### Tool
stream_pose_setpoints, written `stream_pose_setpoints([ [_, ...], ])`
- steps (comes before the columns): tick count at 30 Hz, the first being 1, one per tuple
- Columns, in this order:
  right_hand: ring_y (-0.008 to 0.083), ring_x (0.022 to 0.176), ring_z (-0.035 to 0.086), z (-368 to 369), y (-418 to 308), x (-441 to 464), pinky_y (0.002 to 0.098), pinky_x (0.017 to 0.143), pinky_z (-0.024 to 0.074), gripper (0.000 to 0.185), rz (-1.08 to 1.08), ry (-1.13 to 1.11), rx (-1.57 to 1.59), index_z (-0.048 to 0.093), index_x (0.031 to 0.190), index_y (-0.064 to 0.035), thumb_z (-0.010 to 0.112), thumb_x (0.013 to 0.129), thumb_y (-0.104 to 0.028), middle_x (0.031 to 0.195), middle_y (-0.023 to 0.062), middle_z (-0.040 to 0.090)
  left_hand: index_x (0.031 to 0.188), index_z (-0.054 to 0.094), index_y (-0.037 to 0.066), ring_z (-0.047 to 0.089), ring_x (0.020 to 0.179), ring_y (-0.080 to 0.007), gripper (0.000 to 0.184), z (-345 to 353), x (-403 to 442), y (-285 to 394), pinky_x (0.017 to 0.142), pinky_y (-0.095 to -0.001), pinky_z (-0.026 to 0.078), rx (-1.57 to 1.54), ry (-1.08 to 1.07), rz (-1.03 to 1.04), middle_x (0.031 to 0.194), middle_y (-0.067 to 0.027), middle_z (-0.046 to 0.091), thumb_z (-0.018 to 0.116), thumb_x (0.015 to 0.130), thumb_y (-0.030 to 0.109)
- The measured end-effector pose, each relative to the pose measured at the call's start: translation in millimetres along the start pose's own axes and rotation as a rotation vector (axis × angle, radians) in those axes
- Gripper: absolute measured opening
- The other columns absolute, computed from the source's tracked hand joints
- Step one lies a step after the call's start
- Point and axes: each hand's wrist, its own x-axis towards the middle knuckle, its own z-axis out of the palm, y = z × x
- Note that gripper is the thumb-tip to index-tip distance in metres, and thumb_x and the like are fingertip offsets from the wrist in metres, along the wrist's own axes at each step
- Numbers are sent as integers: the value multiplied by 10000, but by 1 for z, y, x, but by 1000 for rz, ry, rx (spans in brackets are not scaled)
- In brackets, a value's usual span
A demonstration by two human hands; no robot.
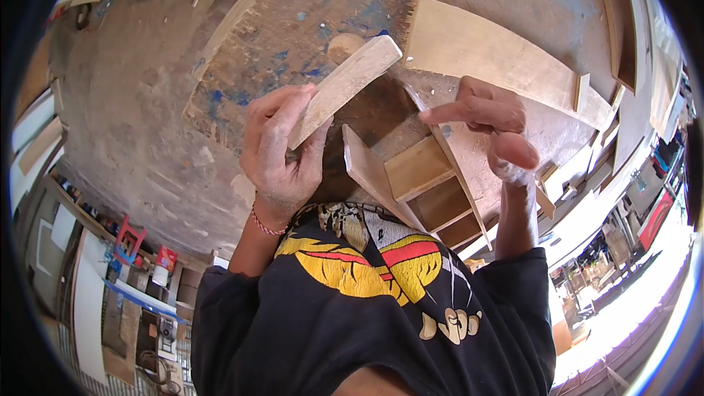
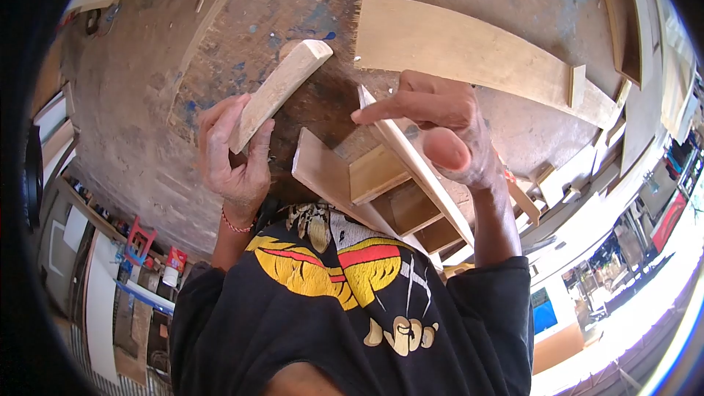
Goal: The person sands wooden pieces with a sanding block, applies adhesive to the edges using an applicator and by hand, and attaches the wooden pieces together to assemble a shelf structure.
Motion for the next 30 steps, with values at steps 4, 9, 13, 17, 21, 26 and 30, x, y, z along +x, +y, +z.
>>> stream_pose_setpoints([
  [4, 98, 517, 358, -1, 4, -3, 277, 476, 231, 1118, -12, 96, 93, 705, 981, -53, 54, 615, -885, 585, -16, 335, 1067, 582, 1, 599, 882, -251, 347, 2, -1, 1, 758, -321, 483, 7, -8, -16, 984, -143, 626, 705, 742, 2],
  [9, 115, 495, 334, 8, 0, 3, 304, 478, 227, 1084, -14, 105, 14, 674, 1078, -65, 120, 634, -884, 575, -7, 330, 1071, 579, 2, 599, 881, -251, 356, 0, -1, 0, 757, -320, 484, -10, -7, -12, 982, -141, 626, 706, 738, -4],
  [13, 113, 509, 302, 10, -11, -6, 279, 491, 185, 1142, -8, 93, -178, 685, 1041, -42, 20, 618, -869, 570, -20, 324, 1072, 577, -3, 599, 879, -249, 364, 0, -1, 1, 752, -319, 485, -12, -4, -4, 979, -143, 623, 710, 733, -10],
  [17, 103, 483, 327, 6, -13, -22, 279, 470, 194, 1074, -106, 233, -105, 691, 1005, -26, 101, 678, -862, 566, -9, 368, 1068, 579, -7, 600, 876, -250, 360, 1, -4, 2, 749, -317, 485, -33, -1, -31, 975, -144, 620, 709, 733, -13],
  [21, 141, 552, 489, 20, -65, -13, 323, 462, 375, 883, 43, 153, -19, 616, 1118, -20, 302, 752, -760, 649, 53, 459, 1050, 585, -14, 584, 893, -234, 323, -3, -4, 2, 760, -312, 475, -7, -1, -28, 1005, -146, 606, 705, 750, -12],
  [26, 324, 687, 560, 62, -70, -4, 414, 623, 457, 810, 193, -80, 24, 461, 1242, 8, 308, 832, -673, 833, 165, 505, 1060, 587, -2, 601, 867, -258, 375, -5, -3, 2, 742, -314, 484, 8, 15, -42, 974, -151, 615, 715, 708, -23],
  [30, 396, 784, 556, 77, -61, 5, 439, 677, 440, 815, 284, -82, -8, 438, 1253, 17, 275, 850, -672, 876, 204, 494, 1054, 587, -1, 601, 861, -259, 368, -9, -5, -3, 738, -316, 486, -51, 41, -41, 982, -147, 616, 709, 709, -26],
])
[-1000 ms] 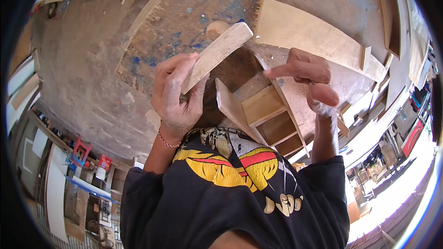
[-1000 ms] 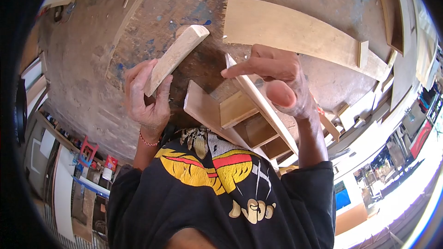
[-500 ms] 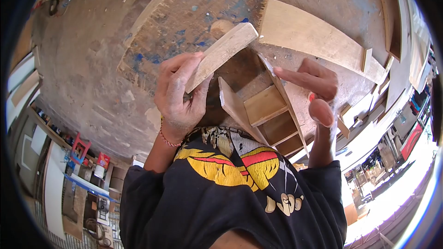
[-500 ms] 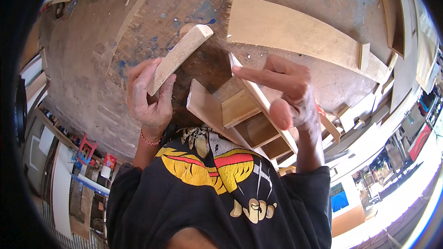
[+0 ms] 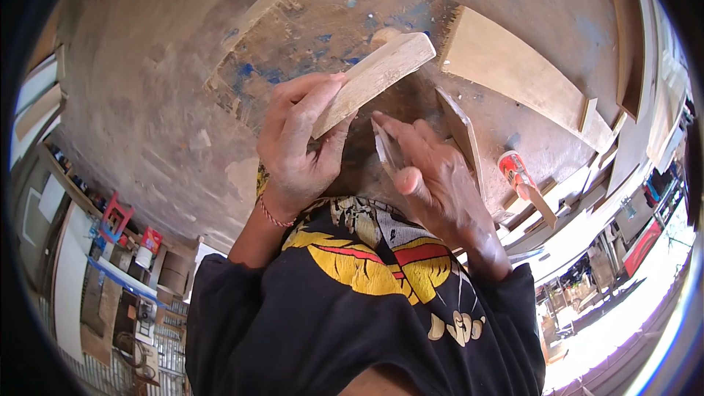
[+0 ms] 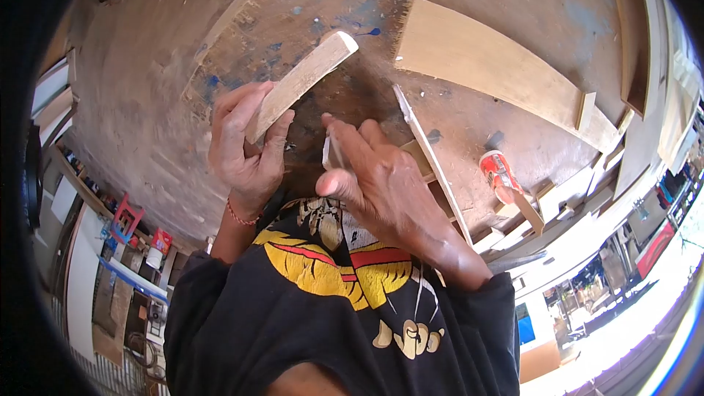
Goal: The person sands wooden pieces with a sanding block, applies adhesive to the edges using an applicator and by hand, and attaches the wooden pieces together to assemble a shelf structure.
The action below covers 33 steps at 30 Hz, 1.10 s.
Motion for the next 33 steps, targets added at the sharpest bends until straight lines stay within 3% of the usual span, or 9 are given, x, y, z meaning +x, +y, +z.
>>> stream_pose_setpoints([
  [14, 408, 871, 511, -2, 13, 18, 435, 739, 429, 704, 96, -42, -82, 566, 1132, -37, 303, 884, -642, 872, 232, 511, 1071, 571, -9, 579, 890, -232, 362, -4, -5, 0, 762, -305, 473, -24, -66, -26, 1012, -138, 599, 709, 736, -23],
  [20, 407, 848, 506, 6, 17, 14, 437, 712, 425, 715, 21, 95, 52, 595, 1050, -38, 293, 875, -662, 804, 239, 498, 1076, 574, -12, 578, 889, -234, 368, -2, -8, 3, 754, -308, 474, -35, -82, -28, 1006, -142, 598, 709, 734, -24],
  [26, 362, 752, 517, -10, 6, 7, 436, 649, 400, 760, -5, 0, 49, 627, 1030, -22, 289, 862, -682, 823, 218, 496, 1060, 584, -12, 582, 890, -234, 349, -3, -9, 3, 752, -306, 475, -13, -63, -19, 998, -144, 605, 709, 734, -24],
  [33, 231, 715, 501, -22, -8, -14, 345, 596, 378, 873, -68, 3, 134, 654, 1023, -24, 274, 779, -772, 744, 110, 477, 1059, 588, -19, 580, 893, -236, 351, -6, -8, 4, 764, -307, 472, -31, -73, -42, 996, -148, 599, 680, 722, -58],
])
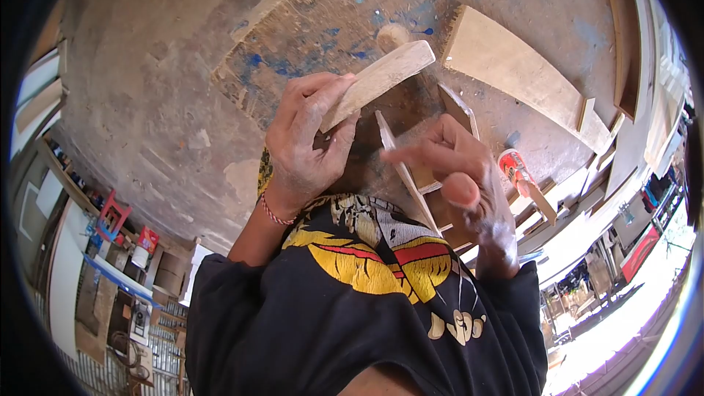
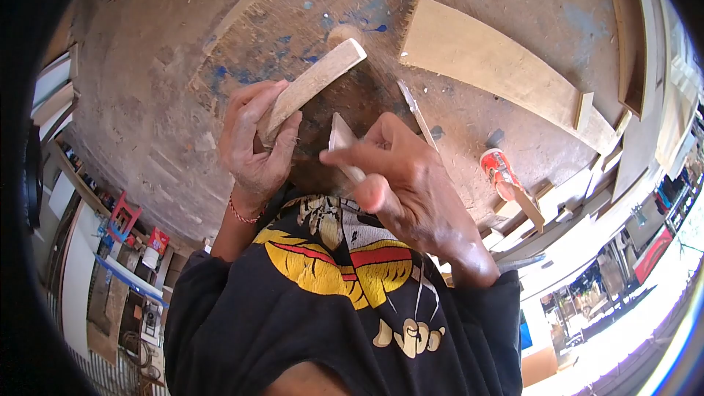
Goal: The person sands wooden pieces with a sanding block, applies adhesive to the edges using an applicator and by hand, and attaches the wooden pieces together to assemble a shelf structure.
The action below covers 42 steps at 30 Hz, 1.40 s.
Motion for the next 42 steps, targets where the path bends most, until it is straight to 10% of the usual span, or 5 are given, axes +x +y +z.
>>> stream_pose_setpoints([
  [5, 206, 684, 514, -18, -8, -6, 324, 582, 385, 883, -72, -47, 86, 679, 972, -22, 302, 761, -792, 739, 98, 518, 1087, 588, 23, 595, 867, -270, 433, 0, -1, 2, 734, -315, 491, -22, -1, 0, 994, -146, 588, 615, 670, -90],
  [12, 186, 686, 625, -42, 13, 33, 300, 613, 475, 250, -363, 507, -290, 681, 1003, -51, 617, 859, -244, 877, 123, 666, 1112, 569, -22, 555, 963, -214, 384, 7, -9, 8, 843, -291, 446, -58, -60, -58, 1036, -140, 571, 579, 737, -105],
  [19, 211, 732, 664, -51, 33, 60, 304, 649, 508, 272, -322, 294, -220, 685, 976, -45, 677, 796, -248, 826, 119, 682, 1137, 561, -13, 583, 1014, -184, 343, 13, -8, 17, 872, -278, 468, -393, 64, -383, 1125, -117, 590, 567, 797, -62],
  [30, 201, 746, 640, -54, 42, 61, 331, 673, 500, 335, -233, 252, -169, 707, 896, -74, 688, 786, -390, 810, 75, 683, 1222, 512, -15, 551, 1078, -178, 328, 10, -13, 24, 908, -279, 432, -296, -131, -316, 1143, -110, 594, 538, 911, 85],
  [42, 171, 769, 634, -55, 59, 53, 313, 666, 505, 445, -311, 276, -127, 653, 1105, -109, 685, 783, -415, 886, 86, 684, 1177, 532, -35, 487, 806, -36, 302, 19, -23, 17, 694, -168, 398, -501, -162, -435, 952, -2, 578, 515, 940, 151],
])
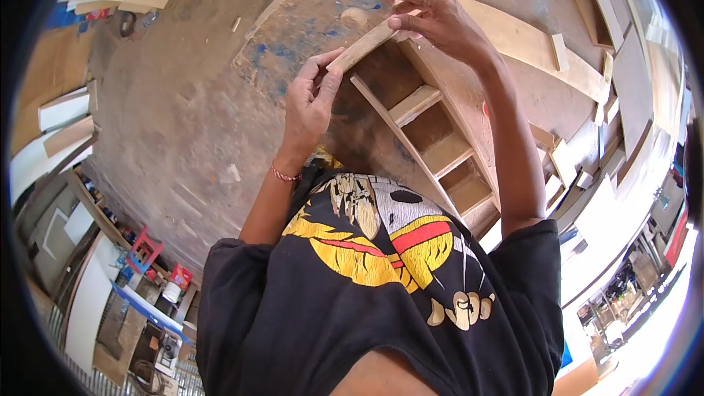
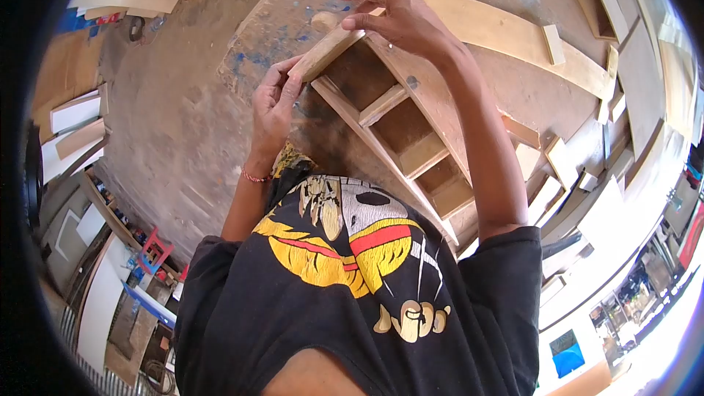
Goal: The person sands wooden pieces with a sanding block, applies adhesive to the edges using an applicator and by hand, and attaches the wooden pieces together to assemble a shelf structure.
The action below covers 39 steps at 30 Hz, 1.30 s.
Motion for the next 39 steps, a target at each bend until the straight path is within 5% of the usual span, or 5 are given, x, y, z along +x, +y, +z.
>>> stream_pose_setpoints([
  [18, 211, 799, 637, 0, 19, -7, 339, 747, 494, 621, -42, 25, -30, 617, 1146, -41, 672, 749, -516, 901, 125, 684, 1163, 528, -37, 438, 745, -29, 299, 8, -3, -8, 636, -165, 364, 75, -11, 54, 926, 9, 548, 479, 956, 173],
  [24, 219, 880, 635, 2, 29, -7, 356, 778, 493, 592, 91, 3, 72, 595, 1183, -54, 548, 847, -538, 986, 137, 670, 1277, 420, -43, 516, 1070, -139, 436, 0, 1, -25, 906, -244, 411, 46, -95, 178, 1166, -100, 548, 571, 875, 35],
  [26, 169, 1013, 559, 0, 30, -14, 310, 838, 466, 569, 96, -25, 254, 464, 1330, -113, 478, 909, -497, 1172, 57, 597, 1310, 377, -45, 437, 1219, -177, 549, -5, 4, -25, 1016, -287, 345, 53, -189, 130, 1277, -129, 493, 600, 809, -56],
  [33, 254, 1165, 507, 13, 32, -19, 317, 1002, 367, 561, -66, 1, 174, 453, 1304, -14, 486, 919, -422, 1290, 150, 516, 1277, 441, -37, 501, 1135, -156, 489, -11, 19, -34, 974, -290, 383, 173, -187, 111, 1233, -98, 536, 578, 809, -72],
  [39, 258, 1145, 521, 25, 45, -7, 326, 985, 386, 522, -98, 10, 141, 462, 1299, -30, 467, 934, -403, 1288, 140, 519, 1230, 496, -37, 547, 1051, -142, 385, -16, 28, -44, 915, -277, 413, 300, -143, 208, 1130, -90, 598, 566, 853, -3],
])
